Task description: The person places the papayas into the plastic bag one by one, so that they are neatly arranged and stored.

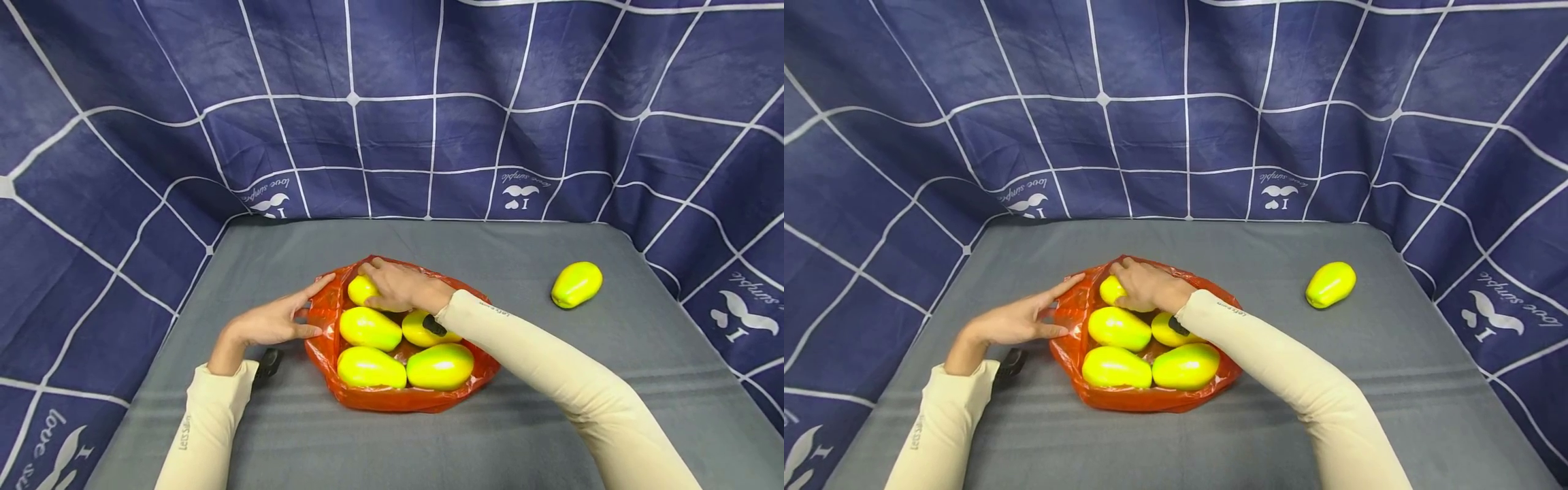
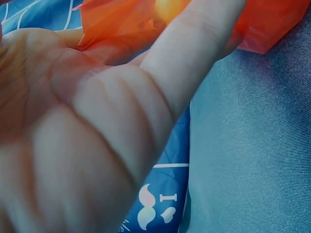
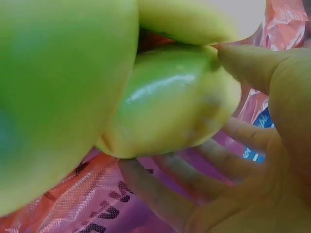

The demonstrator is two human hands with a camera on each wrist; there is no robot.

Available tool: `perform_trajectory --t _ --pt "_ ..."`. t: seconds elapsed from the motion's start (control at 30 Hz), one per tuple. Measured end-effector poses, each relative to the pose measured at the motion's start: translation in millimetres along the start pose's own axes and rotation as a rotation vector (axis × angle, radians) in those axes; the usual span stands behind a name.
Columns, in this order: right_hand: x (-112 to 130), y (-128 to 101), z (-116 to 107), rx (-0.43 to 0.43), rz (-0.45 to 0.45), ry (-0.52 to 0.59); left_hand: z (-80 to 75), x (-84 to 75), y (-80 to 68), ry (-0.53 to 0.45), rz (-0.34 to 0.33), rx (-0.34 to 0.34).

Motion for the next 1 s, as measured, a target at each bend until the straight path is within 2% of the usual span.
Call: perform_trajectory --t 0.33,0.57,0.77,0.87,1.0 --pt "5 -5 -4 0.009 -0.037 0.0 0.5 -1.1 -0.3 -0.012 0.0 0.001" --pt "16 -22 -18 0.037 -0.088 0.053 1.8 1.1 -2.7 -0.018 -0.014 -0.005" --pt "22 -48 -52 -0.057 -0.207 0.084 -0.2 -0.1 -2.1 0.014 -0.008 -0.009" --pt "17 -61 -67 -0.119 -0.264 0.109 -0.8 -1.2 -1.4 0.018 -0.005 -0.004" --pt "3 -77 -81 -0.193 -0.298 0.138 -0.1 -0.7 -0.9 -0.01 0.003 0.005"
Point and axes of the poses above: each hand's wrist, its own y-axis towards the middle knuckle, its own z-axis out of the palm, x = y × z, the point moved 9 cm from there along y, towards the middle knuckle, and after that the axes turned 4 degrees about -z, right-handed, at the moved point
